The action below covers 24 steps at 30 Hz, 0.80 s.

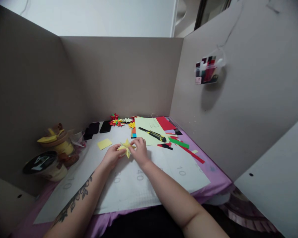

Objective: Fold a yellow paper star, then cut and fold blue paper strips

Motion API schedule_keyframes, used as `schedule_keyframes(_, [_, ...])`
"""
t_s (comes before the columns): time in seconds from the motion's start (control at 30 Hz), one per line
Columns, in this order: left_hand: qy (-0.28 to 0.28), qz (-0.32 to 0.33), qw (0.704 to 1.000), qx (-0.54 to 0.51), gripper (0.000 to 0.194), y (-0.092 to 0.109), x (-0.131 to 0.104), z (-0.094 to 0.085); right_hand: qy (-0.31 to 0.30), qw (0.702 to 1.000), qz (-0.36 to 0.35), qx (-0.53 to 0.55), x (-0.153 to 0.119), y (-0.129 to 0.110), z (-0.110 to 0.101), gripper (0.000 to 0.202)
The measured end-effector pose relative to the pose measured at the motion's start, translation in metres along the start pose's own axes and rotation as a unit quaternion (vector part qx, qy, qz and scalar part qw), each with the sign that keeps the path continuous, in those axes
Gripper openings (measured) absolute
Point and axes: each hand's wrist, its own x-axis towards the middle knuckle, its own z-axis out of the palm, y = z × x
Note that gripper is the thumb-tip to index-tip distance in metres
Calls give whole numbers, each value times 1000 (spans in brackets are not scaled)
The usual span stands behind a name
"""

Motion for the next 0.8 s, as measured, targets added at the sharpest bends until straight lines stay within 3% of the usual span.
schedule_keyframes(0.1, [24,11,1000,-4,21,-4,2,3,-7,994,-88,-69,-2,-3,0,14])
schedule_keyframes(0.23, [35,29,999,-19,23,-7,4,5,-52,989,-124,-66,-5,-1,7,27])
schedule_keyframes(0.4, [-35,50,995,-83,40,-2,3,4,-84,989,-123,-20,-5,1,9,39])
schedule_keyframes(0.53, [-73,47,993,-75,56,-1,3,4,-87,993,-60,54,-3,0,7,37])
schedule_keyframes(0.63, [-76,48,996,-28,65,-7,3,6,-55,988,44,141,1,2,8,32])
schedule_keyframes(0.73, [-81,80,992,55,62,-14,3,8,-9,968,146,206,5,9,9,22])
schedule_keyframes(0.8, [-52,113,984,128,50,-13,2,8,19,960,178,216,8,14,10,20])
